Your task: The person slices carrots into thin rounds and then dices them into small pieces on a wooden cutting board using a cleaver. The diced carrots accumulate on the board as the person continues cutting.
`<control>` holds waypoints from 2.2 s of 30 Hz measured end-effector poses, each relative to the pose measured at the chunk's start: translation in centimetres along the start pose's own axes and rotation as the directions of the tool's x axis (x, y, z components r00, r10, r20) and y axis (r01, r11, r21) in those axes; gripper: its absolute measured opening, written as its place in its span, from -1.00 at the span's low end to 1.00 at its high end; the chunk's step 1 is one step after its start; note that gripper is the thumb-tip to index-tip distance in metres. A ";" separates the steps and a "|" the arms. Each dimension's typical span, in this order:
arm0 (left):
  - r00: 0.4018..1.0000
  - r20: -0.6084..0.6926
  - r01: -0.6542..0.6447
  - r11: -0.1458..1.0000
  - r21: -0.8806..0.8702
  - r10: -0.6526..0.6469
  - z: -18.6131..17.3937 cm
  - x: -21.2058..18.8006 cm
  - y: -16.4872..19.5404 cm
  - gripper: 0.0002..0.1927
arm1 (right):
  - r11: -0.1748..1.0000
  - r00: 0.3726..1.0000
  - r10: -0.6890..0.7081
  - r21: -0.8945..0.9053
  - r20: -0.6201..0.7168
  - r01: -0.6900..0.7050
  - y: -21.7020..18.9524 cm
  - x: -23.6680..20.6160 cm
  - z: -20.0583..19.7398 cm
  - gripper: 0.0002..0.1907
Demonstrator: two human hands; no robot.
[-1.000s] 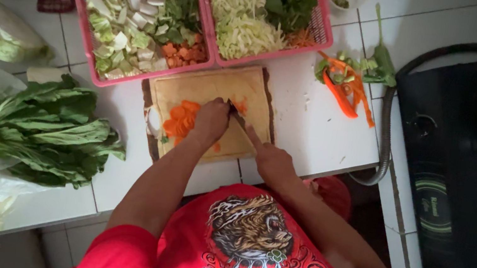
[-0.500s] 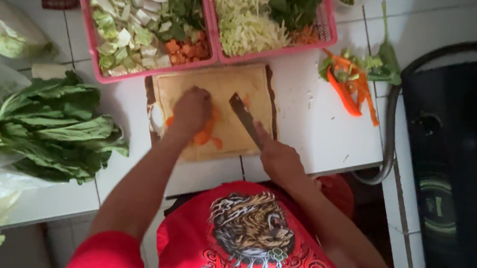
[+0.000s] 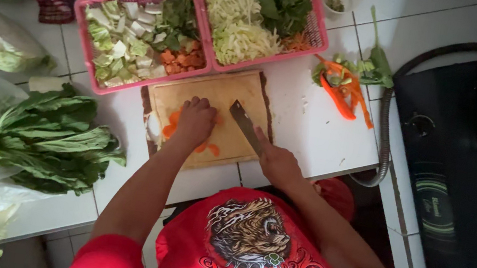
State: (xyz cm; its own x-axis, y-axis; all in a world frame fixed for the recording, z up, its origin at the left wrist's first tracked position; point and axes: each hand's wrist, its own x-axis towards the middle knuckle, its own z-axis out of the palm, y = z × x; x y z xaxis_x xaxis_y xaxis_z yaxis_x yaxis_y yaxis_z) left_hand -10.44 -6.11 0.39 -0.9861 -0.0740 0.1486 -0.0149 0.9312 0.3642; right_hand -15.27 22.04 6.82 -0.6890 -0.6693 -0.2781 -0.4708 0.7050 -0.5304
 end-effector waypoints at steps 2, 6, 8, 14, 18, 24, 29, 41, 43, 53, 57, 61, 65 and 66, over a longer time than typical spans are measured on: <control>1.000 0.005 -0.009 1.000 0.012 0.009 0.7 0.7 0.5 -0.87 | 0.999 1.000 -0.014 -0.040 -0.020 0.013 0.1 0.1 0.1 -0.22; 0.992 0.118 0.047 0.998 -0.046 -0.041 2.7 1.8 1.8 -0.87 | 0.997 1.000 -0.025 -0.078 -0.003 0.025 0.1 0.1 0.3 -0.17; 0.989 0.134 0.081 0.989 -0.124 -0.064 3.5 1.9 2.0 -0.87 | 0.995 0.998 -0.055 -0.090 -0.020 0.053 -0.1 0.0 0.3 -0.12; 0.995 0.100 0.037 0.993 -0.108 -0.026 4.2 1.8 1.5 -0.86 | 0.976 0.997 -0.019 -0.216 0.077 0.035 -1.3 -0.5 -0.5 -0.11; 0.985 0.171 0.058 0.992 -0.111 -0.038 3.9 2.1 1.6 -0.83 | 0.976 0.996 -0.089 -0.196 0.025 0.093 -1.9 -1.0 -1.1 -0.09; 0.982 0.179 0.088 0.983 -0.163 -0.058 3.8 2.2 1.3 -0.83 | 0.970 0.991 -0.134 -0.206 0.003 0.132 -1.8 -0.9 -0.9 -0.10; 0.974 0.201 0.127 0.986 -0.104 -0.104 4.1 2.5 1.3 -0.82 | 0.970 0.990 -0.140 -0.203 -0.035 0.130 -1.7 -0.6 -0.8 -0.12; 0.968 0.207 0.169 0.979 -0.111 -0.144 3.6 2.1 1.6 -0.81 | 0.964 0.985 -0.169 -0.211 -0.025 0.160 -1.5 -0.4 0.0 -0.14; 0.985 0.150 0.109 0.986 -0.129 -0.090 3.8 2.1 1.5 -0.82 | 0.962 0.994 -0.109 -0.250 0.029 0.113 -1.4 -0.2 0.0 -0.15; 0.970 0.159 0.205 0.969 -0.139 -0.183 4.0 1.8 1.7 -0.81 | 0.964 0.993 -0.077 -0.248 0.091 0.098 -1.6 -0.1 -0.5 -0.12; 0.963 0.160 0.237 0.963 -0.127 -0.216 4.0 1.4 1.9 -0.81 | 0.968 0.995 -0.033 -0.244 0.091 0.055 -1.8 -0.1 -0.6 -0.16; 0.968 0.138 0.230 0.961 -0.156 -0.209 4.0 1.2 1.7 -0.81 | 0.977 0.993 -0.105 -0.182 0.053 0.113 -1.8 -0.6 -0.4 -0.14; 0.974 0.116 0.210 0.963 -0.170 -0.192 4.2 1.0 1.5 -0.81 | 0.984 0.997 -0.039 -0.171 0.065 0.050 -1.8 -0.4 0.1 -0.16; 0.973 0.120 0.215 0.963 -0.164 -0.197 4.3 1.0 1.6 -0.81 | 0.981 0.997 -0.031 -0.190 0.066 0.043 -1.8 -0.1 0.2 -0.16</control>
State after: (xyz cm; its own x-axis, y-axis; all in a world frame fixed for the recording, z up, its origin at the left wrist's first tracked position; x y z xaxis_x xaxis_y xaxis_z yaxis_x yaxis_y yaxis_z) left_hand -12.14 -3.14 -2.80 -0.9764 -0.2126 -0.0370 -0.1992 0.8219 0.5337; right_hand -14.21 20.82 7.62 -0.6362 -0.7048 -0.3139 -0.5960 0.7073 -0.3801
